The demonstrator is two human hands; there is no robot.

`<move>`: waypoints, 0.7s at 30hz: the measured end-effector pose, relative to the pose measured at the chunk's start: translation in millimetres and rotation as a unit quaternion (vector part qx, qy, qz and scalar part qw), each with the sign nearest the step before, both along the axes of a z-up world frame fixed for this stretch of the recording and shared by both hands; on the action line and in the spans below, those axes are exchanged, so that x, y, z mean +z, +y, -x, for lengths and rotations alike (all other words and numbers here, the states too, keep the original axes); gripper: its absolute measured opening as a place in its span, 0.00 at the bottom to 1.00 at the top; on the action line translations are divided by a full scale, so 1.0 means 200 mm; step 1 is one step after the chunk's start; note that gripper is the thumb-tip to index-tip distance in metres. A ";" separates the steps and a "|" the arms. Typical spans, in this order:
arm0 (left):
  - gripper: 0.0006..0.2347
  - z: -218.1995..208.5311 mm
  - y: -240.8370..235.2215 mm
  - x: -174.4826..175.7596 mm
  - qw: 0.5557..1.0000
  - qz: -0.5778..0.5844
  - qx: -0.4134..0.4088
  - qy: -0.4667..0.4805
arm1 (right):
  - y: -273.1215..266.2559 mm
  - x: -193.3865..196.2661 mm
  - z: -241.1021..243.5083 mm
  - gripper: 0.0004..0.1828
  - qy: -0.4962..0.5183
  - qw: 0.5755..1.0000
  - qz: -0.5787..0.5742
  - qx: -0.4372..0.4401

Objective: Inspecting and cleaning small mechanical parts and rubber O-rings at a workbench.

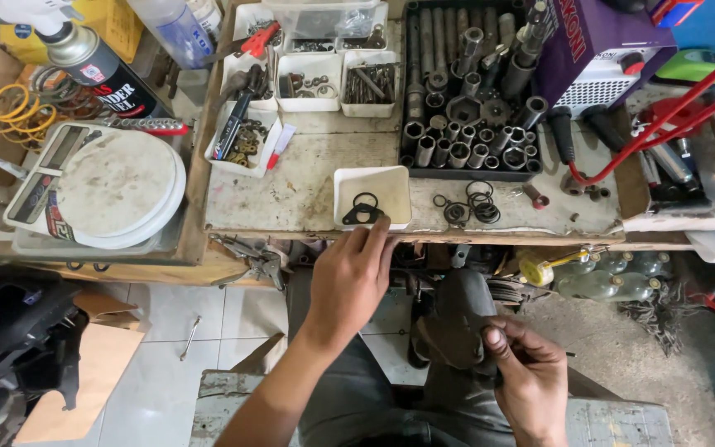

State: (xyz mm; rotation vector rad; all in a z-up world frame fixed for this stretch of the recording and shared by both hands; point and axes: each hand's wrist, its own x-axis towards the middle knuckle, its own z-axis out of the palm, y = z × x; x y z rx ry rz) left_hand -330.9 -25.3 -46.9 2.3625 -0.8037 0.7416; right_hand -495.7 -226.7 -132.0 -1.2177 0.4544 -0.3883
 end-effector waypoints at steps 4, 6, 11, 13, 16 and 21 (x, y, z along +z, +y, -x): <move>0.09 0.22 -0.03 -0.06 0.980 0.140 -0.073 0.122 | 0.01 0.04 -0.01 0.11 0.010 1.000 0.028 0.004; 0.07 0.34 -0.04 -0.04 0.876 0.269 -0.196 0.350 | 0.03 0.07 -0.03 0.13 0.062 0.991 0.117 0.014; 0.06 0.46 -0.03 -0.04 0.821 0.316 -0.157 0.449 | 0.12 0.16 -0.06 0.10 0.036 0.982 0.176 0.053; 0.06 0.47 -0.01 -0.07 0.797 0.341 -0.157 0.473 | 0.16 0.20 -0.07 0.11 0.036 0.980 0.189 0.049; 0.10 0.45 0.02 -0.07 0.768 0.370 -0.184 0.489 | 0.20 0.26 -0.08 0.11 0.086 0.959 0.270 0.016; 0.07 0.43 0.03 -0.07 0.757 0.328 -0.212 0.524 | 0.22 0.25 -0.07 0.08 0.092 0.943 0.319 0.017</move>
